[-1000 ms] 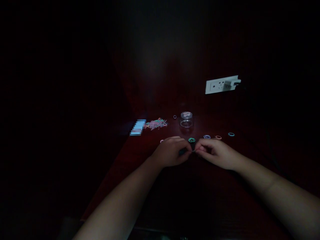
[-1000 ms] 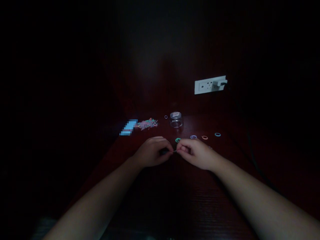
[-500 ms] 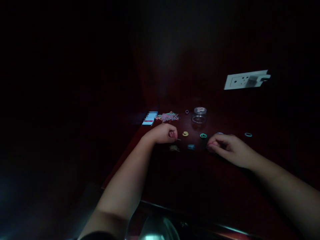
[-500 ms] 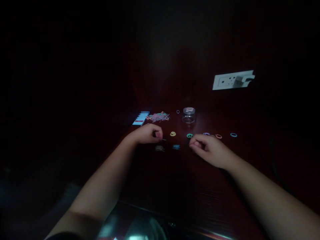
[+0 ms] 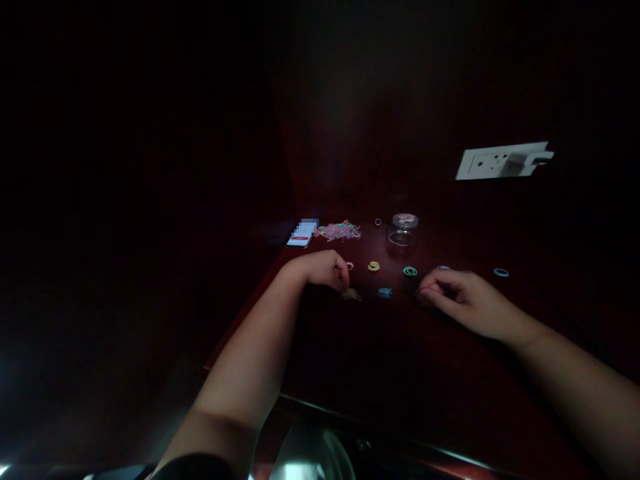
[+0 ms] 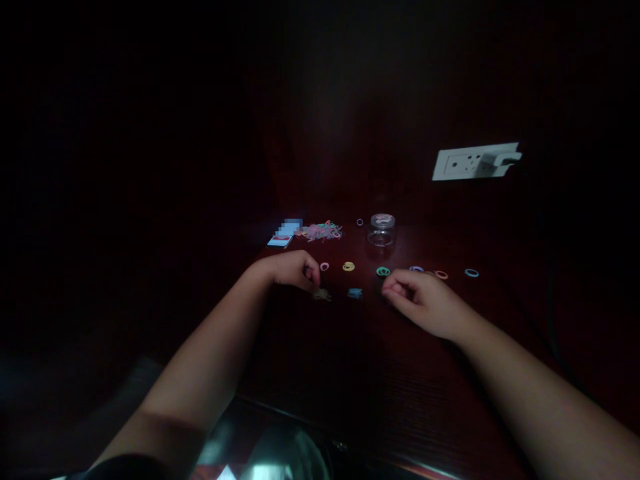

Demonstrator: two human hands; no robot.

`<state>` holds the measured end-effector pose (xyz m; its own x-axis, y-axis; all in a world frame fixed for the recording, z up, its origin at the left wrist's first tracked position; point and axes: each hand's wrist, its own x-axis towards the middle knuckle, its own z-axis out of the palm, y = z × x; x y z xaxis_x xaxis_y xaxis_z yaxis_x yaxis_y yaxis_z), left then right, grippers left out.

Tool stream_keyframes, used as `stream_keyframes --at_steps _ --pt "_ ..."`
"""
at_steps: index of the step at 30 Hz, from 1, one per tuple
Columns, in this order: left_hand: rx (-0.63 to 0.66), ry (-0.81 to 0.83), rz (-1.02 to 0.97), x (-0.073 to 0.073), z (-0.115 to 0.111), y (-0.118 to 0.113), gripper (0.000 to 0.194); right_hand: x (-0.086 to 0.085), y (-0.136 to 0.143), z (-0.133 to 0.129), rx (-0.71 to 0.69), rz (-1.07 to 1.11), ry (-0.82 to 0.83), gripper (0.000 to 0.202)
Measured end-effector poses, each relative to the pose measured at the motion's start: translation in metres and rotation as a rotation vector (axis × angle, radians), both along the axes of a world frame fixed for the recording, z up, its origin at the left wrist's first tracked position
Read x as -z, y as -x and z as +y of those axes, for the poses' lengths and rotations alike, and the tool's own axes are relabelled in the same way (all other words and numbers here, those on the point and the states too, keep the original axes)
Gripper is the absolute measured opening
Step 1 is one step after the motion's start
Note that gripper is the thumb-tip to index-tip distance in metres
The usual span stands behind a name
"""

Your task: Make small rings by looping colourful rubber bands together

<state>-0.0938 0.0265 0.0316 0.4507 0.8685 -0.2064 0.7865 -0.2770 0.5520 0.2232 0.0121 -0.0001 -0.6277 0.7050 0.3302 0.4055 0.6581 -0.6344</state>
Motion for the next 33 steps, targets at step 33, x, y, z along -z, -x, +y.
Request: stream_keyframes --at_steps 33 --pt "-0.552 -0.451 0.262 0.067 0.058 0.013 0.062 0.000 0.002 -0.002 0.006 -0.035 0.037 0.025"
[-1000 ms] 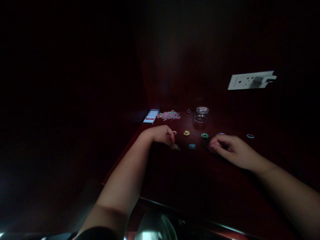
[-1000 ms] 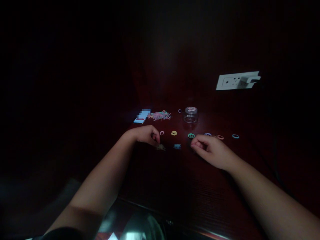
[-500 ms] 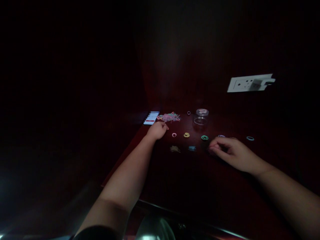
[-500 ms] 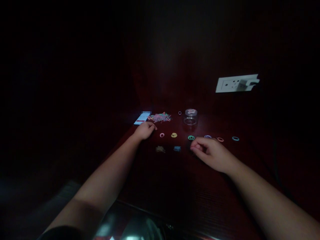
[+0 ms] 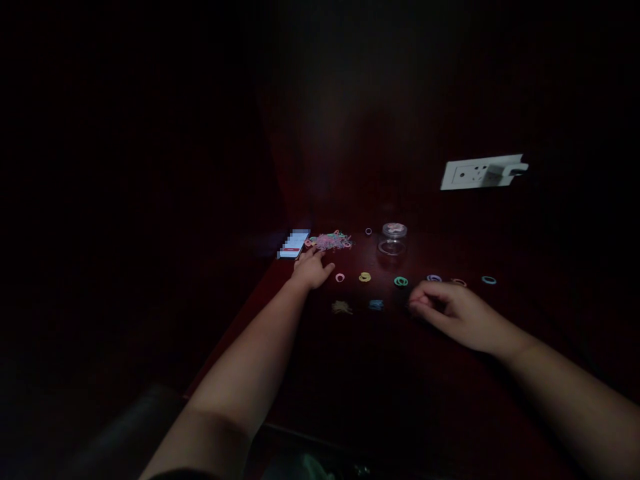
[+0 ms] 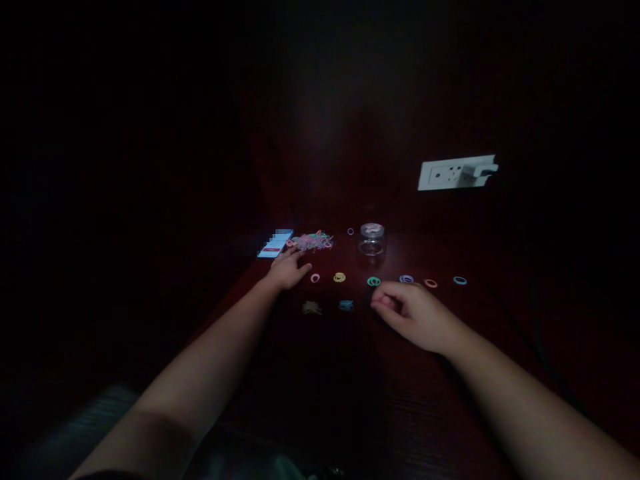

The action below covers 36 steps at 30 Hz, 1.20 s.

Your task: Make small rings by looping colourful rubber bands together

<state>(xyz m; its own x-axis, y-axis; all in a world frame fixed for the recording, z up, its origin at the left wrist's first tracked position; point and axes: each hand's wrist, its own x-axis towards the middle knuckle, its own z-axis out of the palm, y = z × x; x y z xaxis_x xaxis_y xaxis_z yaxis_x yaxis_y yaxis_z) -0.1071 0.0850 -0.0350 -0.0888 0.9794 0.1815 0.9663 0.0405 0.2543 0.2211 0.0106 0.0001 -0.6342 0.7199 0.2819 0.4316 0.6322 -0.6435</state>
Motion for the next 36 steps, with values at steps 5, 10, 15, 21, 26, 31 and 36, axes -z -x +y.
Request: stream_keyframes --at_steps 5,10,15,21,26,31,36 --pt "0.013 -0.017 -0.001 0.0011 0.0030 0.0013 0.060 0.0001 -0.0002 -0.0011 0.005 -0.007 0.004 0.023" --pt "0.008 -0.078 -0.042 0.0009 0.0036 0.0023 0.046 0.0018 -0.0009 -0.0003 0.003 -0.007 0.001 0.022" --pt "-0.028 -0.141 -0.115 0.0038 0.0062 0.0050 0.045 0.0021 -0.0015 0.0005 -0.004 -0.003 0.020 0.022" --pt "-0.040 -0.110 -0.117 0.0027 0.0055 0.0045 0.052 0.0031 -0.0019 0.0006 -0.007 -0.001 0.042 0.022" --pt "0.000 -0.072 -0.094 -0.0003 0.0034 0.0013 0.043 0.0029 0.0002 0.0009 -0.003 0.007 0.041 0.022" --pt "0.019 -0.089 -0.128 -0.0024 0.0034 0.0012 0.040 0.0016 -0.0006 -0.0003 0.002 0.000 0.025 0.021" --pt "0.007 -0.110 -0.215 -0.0046 0.0043 0.0042 0.022 0.0020 -0.0016 -0.0007 -0.005 0.009 0.029 0.022"
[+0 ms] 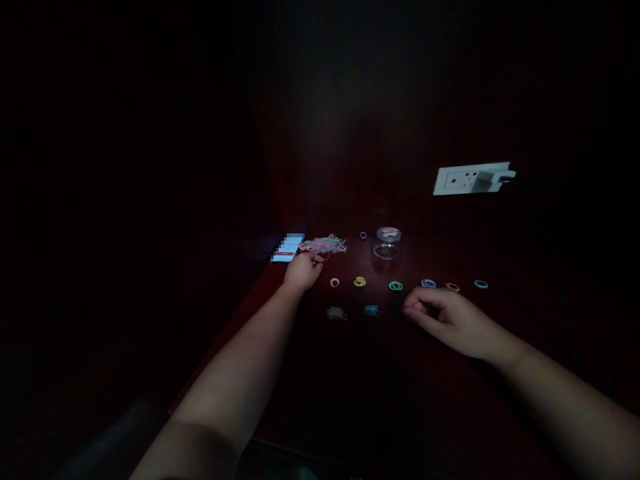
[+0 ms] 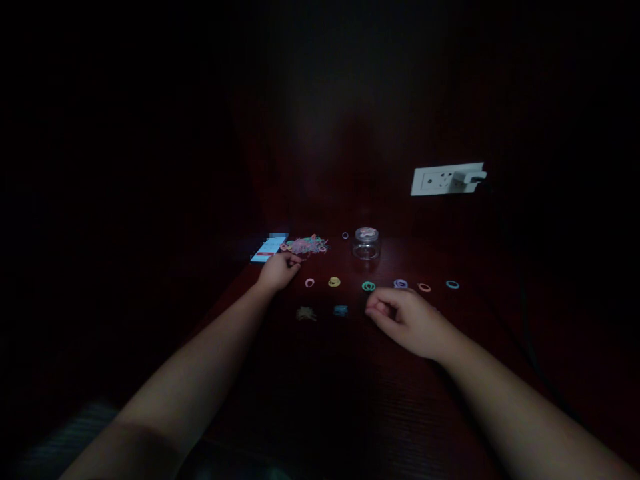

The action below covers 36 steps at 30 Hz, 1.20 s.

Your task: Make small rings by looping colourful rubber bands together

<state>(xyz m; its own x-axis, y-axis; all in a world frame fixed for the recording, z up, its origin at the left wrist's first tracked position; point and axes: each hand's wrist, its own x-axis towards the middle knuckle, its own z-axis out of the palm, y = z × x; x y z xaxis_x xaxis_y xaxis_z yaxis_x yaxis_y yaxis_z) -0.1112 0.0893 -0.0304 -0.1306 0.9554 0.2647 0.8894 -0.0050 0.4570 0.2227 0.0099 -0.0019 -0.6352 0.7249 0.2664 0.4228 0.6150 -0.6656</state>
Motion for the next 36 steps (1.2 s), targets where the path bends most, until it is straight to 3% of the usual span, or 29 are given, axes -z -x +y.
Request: stream_keyframes --at_steps 8,22,36 --pt "-0.012 -0.061 -0.084 0.0018 -0.0002 0.0037 0.019 -0.0025 0.0007 -0.0010 0.003 -0.015 -0.014 0.021" --pt "-0.014 -0.018 -0.108 0.0011 -0.0009 0.0021 0.013 -0.0011 0.0012 -0.0011 0.003 0.002 -0.010 0.019" --pt "-0.049 -0.003 -0.082 -0.0035 -0.0041 -0.0020 0.025 0.0001 0.0004 -0.0010 -0.002 0.006 0.005 0.019"
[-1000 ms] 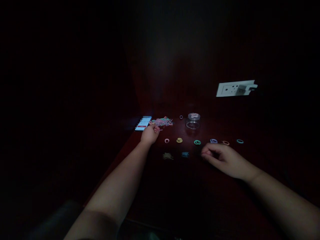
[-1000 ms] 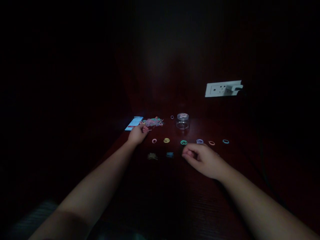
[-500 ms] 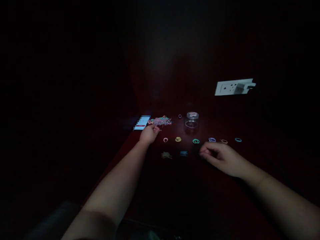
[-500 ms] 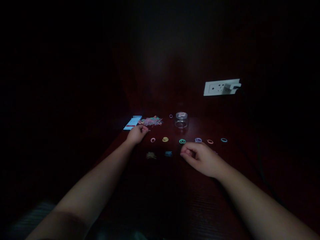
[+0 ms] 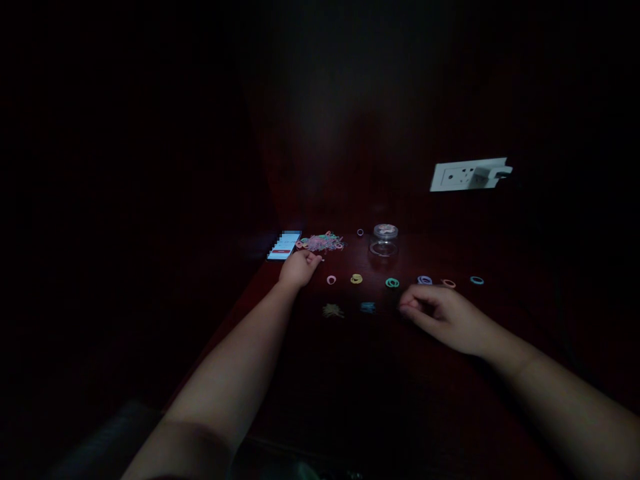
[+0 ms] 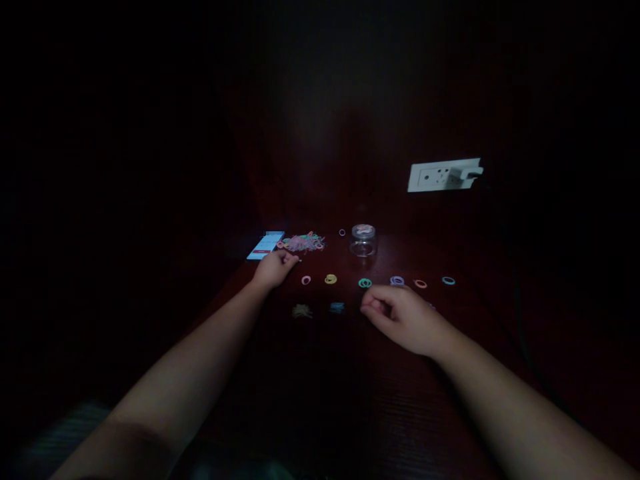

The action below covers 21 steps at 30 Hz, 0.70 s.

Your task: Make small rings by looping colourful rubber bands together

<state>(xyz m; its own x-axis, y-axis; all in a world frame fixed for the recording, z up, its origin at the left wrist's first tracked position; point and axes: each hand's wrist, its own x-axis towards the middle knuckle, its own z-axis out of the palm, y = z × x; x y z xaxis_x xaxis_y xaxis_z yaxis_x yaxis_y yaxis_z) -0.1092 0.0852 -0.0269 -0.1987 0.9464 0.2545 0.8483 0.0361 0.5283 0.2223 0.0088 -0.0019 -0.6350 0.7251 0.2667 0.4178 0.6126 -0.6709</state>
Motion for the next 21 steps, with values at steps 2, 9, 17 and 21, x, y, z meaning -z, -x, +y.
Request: stream_keyframes --at_steps 2,9,17,21 --pt "-0.001 -0.001 0.003 0.000 0.000 0.000 0.025 0.000 0.000 0.000 -0.004 -0.001 0.007 0.019" --pt "0.019 0.004 -0.002 0.003 0.003 0.003 0.016 -0.002 0.001 -0.001 0.005 -0.018 -0.014 0.021" --pt "0.077 -0.020 -0.042 0.010 0.007 0.008 0.017 -0.002 0.001 -0.001 0.000 -0.023 -0.003 0.020" --pt "0.097 -0.044 -0.067 0.012 0.007 0.009 0.019 -0.001 0.001 -0.001 0.006 -0.022 0.004 0.021"
